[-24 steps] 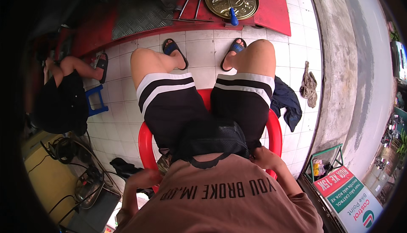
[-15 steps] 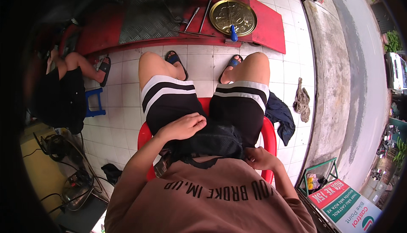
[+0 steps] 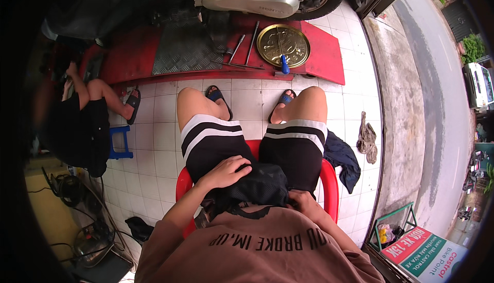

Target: The person sits on a low stool and uses a T-handle wrench to tighten or loosen bolts on the underside of a white motorcycle. They repeatedly insert the wrench, turn it, and reposition it while working on the engine area.

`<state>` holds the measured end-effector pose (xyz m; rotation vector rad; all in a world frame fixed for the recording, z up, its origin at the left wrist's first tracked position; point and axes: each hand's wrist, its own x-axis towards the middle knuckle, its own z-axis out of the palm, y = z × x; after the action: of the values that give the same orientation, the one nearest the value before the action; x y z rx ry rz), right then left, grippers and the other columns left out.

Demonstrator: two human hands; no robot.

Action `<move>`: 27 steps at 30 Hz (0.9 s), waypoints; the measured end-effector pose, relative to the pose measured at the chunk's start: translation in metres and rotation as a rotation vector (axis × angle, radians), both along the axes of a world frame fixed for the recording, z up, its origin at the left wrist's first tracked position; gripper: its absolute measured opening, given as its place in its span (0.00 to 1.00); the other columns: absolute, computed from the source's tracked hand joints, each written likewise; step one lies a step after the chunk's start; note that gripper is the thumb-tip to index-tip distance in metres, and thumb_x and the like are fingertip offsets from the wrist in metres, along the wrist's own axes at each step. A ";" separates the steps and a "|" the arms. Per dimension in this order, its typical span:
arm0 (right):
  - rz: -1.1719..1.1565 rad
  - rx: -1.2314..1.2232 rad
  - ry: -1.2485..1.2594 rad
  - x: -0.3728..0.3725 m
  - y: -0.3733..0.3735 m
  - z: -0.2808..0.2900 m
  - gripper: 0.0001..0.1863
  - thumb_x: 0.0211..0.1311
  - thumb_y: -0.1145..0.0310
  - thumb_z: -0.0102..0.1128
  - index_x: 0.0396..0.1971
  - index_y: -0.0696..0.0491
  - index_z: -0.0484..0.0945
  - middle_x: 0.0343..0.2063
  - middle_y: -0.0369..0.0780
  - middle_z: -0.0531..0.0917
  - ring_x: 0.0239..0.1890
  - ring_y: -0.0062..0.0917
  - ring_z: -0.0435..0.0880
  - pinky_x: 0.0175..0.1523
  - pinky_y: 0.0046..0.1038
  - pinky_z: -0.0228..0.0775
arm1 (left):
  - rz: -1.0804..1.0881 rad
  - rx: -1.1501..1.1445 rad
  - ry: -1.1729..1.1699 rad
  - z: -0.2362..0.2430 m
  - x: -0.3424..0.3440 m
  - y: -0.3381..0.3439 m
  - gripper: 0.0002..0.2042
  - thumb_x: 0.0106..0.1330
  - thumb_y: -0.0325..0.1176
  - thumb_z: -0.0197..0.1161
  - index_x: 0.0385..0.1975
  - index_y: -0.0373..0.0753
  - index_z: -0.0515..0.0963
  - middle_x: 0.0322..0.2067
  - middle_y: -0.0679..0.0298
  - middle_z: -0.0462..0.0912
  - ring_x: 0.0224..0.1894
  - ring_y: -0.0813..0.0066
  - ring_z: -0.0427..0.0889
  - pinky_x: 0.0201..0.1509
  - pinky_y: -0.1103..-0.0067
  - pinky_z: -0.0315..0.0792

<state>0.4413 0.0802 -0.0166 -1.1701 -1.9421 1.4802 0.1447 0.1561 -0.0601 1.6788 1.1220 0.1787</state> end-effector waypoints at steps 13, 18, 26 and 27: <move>0.249 -0.345 -0.368 0.035 0.000 0.001 0.10 0.52 0.67 0.63 0.26 0.60 0.78 0.23 0.47 0.81 0.27 0.36 0.84 0.33 0.33 0.73 | -0.233 -0.334 -0.140 -0.026 0.020 0.026 0.32 0.69 0.60 0.47 0.50 0.33 0.78 0.38 0.48 0.84 0.47 0.54 0.82 0.57 0.69 0.70; 0.256 -0.350 -0.413 0.047 -0.013 -0.001 0.11 0.54 0.64 0.63 0.26 0.58 0.80 0.24 0.46 0.83 0.29 0.34 0.84 0.35 0.31 0.74 | -0.242 -0.323 -0.171 -0.035 0.025 0.017 0.27 0.71 0.55 0.49 0.52 0.35 0.76 0.45 0.51 0.83 0.51 0.56 0.80 0.57 0.71 0.69; 0.318 -0.515 -0.482 0.050 0.051 0.033 0.16 0.59 0.54 0.65 0.33 0.54 0.85 0.28 0.41 0.87 0.34 0.29 0.87 0.43 0.26 0.79 | -0.166 -0.182 -0.118 -0.032 0.016 0.071 0.14 0.71 0.38 0.53 0.45 0.32 0.77 0.35 0.56 0.84 0.38 0.66 0.83 0.45 0.75 0.74; 0.328 -0.457 -0.503 0.050 0.070 0.036 0.15 0.60 0.56 0.64 0.35 0.54 0.84 0.29 0.42 0.87 0.35 0.29 0.87 0.43 0.27 0.79 | -0.206 -0.163 -0.076 -0.030 0.015 0.089 0.14 0.71 0.38 0.53 0.45 0.33 0.77 0.35 0.56 0.84 0.38 0.66 0.83 0.45 0.74 0.74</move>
<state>0.4911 0.1501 0.0195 -1.6014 -2.2752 2.0341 0.1600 0.2454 -0.0898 1.6157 0.8768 0.0187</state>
